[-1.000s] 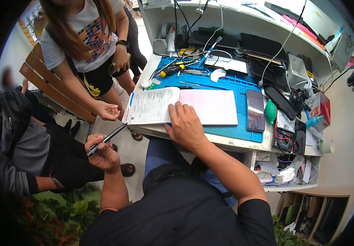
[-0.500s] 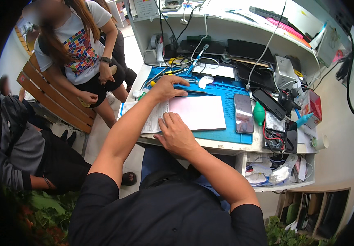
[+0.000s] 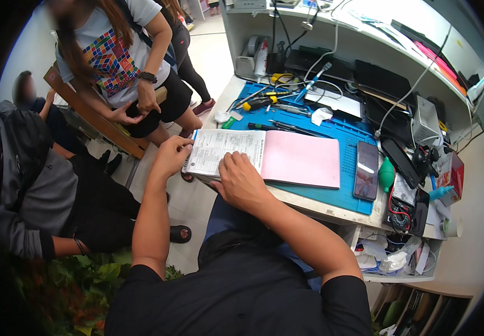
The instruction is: The person handles paperwork and a smartphone at a cluttered workbench, then uses a heat gun to apply heat to the back of a white smartphone. They also use a small green tool to scrape or clean the back surface of the device.
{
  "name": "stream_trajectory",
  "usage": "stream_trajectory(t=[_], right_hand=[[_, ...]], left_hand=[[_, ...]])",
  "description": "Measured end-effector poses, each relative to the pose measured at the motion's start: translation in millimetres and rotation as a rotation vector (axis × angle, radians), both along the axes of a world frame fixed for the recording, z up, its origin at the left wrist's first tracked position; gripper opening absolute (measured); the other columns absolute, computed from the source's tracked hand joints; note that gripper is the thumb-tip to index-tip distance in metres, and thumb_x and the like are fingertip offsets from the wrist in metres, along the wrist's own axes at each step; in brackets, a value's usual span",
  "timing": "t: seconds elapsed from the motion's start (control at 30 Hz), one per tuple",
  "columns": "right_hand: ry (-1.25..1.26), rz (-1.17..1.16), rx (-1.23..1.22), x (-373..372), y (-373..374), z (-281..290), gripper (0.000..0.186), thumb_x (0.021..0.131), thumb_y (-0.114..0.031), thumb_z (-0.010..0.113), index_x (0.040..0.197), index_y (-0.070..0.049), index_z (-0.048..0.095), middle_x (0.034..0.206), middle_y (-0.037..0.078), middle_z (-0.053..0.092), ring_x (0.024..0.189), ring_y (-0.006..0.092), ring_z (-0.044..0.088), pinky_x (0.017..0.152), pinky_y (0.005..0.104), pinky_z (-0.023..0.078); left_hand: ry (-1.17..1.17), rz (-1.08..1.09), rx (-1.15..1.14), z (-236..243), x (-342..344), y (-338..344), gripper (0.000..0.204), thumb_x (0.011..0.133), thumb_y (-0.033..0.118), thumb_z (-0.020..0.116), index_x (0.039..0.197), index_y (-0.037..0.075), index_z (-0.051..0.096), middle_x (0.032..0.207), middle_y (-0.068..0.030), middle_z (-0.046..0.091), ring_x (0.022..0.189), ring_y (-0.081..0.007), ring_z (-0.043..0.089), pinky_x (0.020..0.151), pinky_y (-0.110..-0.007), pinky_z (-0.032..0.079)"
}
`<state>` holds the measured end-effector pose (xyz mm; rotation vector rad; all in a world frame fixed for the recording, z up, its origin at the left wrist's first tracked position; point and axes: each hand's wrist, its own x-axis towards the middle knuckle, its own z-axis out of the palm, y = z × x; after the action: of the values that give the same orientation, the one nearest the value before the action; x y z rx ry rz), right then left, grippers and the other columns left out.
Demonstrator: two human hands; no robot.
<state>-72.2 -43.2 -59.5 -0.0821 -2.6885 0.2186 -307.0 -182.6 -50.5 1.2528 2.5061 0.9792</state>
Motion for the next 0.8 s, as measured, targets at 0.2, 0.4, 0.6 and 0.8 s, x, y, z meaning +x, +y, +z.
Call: stream_trajectory(t=[0.2, 0.4, 0.6, 0.8], right_hand=[[0.045, -0.003, -0.138, -39, -12, 1, 0.052, 0.093, -0.045, 0.081, 0.104, 0.005, 0.073, 0.105, 0.020, 0.067, 0.103, 0.0357, 0.062, 0.095, 0.0455, 0.051], [0.117, -0.018, -0.795, -73, 6, -11, 0.059, 0.091, -0.047, 0.084, 0.103, 0.011, 0.078, 0.092, 0.022, 0.075, 0.081, 0.0307, 0.075, 0.076, 0.0423, 0.060], [-0.016, -0.009, -1.619, -98, 28, -21, 0.060, 0.097, -0.043, 0.086, 0.113, 0.014, 0.078, 0.086, 0.019, 0.079, 0.071, 0.0202, 0.078, 0.062, 0.0303, 0.063], [-0.059, -0.036, -1.736, -100, 36, -22, 0.051, 0.096, -0.030, 0.088, 0.116, 0.016, 0.076, 0.089, 0.020, 0.079, 0.072, 0.0225, 0.078, 0.066, 0.0322, 0.067]], left_hand=[[-0.243, 0.028, 0.078, -5, 3, -9, 0.030, 0.102, 0.016, 0.073, 0.125, -0.003, 0.078, 0.099, -0.0150, 0.081, 0.086, -0.0228, 0.077, 0.078, -0.034, 0.058], [-0.981, 0.011, 0.459, -16, 6, -4, 0.027, 0.106, 0.014, 0.075, 0.126, -0.005, 0.078, 0.099, -0.0052, 0.077, 0.077, -0.0105, 0.070, 0.066, -0.023, 0.054], [-0.952, -0.030, 0.374, -11, 8, -2, 0.031, 0.101, 0.014, 0.082, 0.126, -0.004, 0.078, 0.105, -0.0086, 0.079, 0.081, -0.0118, 0.073, 0.072, -0.025, 0.061], [-0.951, -0.024, 0.345, -9, 8, 1, 0.036, 0.097, 0.014, 0.086, 0.126, -0.005, 0.078, 0.109, -0.0113, 0.080, 0.092, -0.0169, 0.077, 0.079, -0.029, 0.066]])
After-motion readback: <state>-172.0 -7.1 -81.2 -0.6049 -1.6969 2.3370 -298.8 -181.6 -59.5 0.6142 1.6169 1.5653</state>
